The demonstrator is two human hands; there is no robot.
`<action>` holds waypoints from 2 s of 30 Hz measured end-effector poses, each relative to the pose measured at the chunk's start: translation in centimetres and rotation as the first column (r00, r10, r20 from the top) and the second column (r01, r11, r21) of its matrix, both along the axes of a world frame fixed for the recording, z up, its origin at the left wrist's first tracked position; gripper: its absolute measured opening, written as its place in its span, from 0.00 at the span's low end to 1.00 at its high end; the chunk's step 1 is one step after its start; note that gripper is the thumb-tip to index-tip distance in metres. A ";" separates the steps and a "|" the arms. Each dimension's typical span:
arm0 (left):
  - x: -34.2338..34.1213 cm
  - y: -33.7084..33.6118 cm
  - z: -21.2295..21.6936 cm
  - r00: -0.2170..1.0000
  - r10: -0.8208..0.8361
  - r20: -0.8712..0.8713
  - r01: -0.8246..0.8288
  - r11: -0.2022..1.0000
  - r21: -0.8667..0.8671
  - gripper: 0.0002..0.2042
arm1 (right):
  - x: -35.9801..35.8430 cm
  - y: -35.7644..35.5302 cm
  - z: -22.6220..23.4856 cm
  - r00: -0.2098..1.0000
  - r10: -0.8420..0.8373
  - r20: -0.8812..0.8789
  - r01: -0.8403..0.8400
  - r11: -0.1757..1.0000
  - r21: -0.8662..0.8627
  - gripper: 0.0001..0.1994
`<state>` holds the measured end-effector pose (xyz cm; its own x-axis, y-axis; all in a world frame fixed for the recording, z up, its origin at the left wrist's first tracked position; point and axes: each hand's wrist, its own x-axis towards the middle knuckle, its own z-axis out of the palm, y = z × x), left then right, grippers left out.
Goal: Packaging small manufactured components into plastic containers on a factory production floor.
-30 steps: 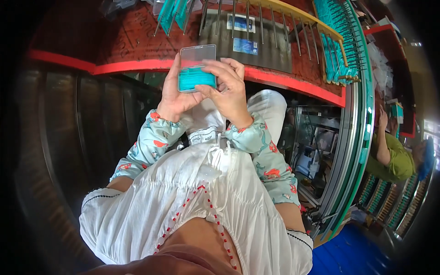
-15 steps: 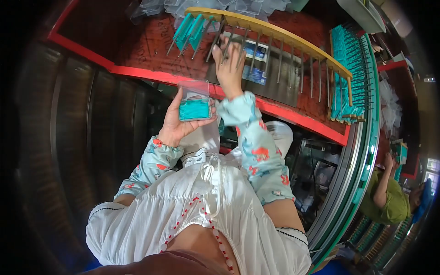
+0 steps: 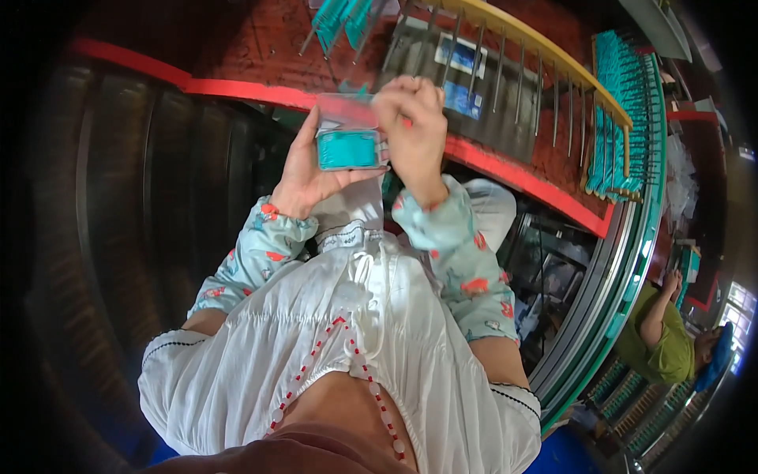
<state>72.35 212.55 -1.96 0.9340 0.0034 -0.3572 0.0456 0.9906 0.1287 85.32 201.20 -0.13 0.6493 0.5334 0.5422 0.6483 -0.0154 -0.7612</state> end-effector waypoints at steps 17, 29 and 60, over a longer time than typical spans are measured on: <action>3.6 -8.9 0.8 0.940 -0.336 0.048 0.338 0.909 -0.246 0.44 | -3.0 -13.9 1.7 0.955 0.237 -0.180 -0.256 0.962 -0.091 0.15; 5.0 -8.0 1.5 0.834 -0.552 0.010 0.201 0.319 0.926 0.14 | -4.0 -17.0 0.8 0.849 -0.111 -0.516 0.076 0.993 -0.090 0.16; 8.2 -14.9 -1.7 0.723 -0.645 -0.248 0.487 0.221 0.845 0.13 | -0.9 -80.5 -3.2 0.018 -0.828 0.560 0.679 -0.401 -0.615 0.38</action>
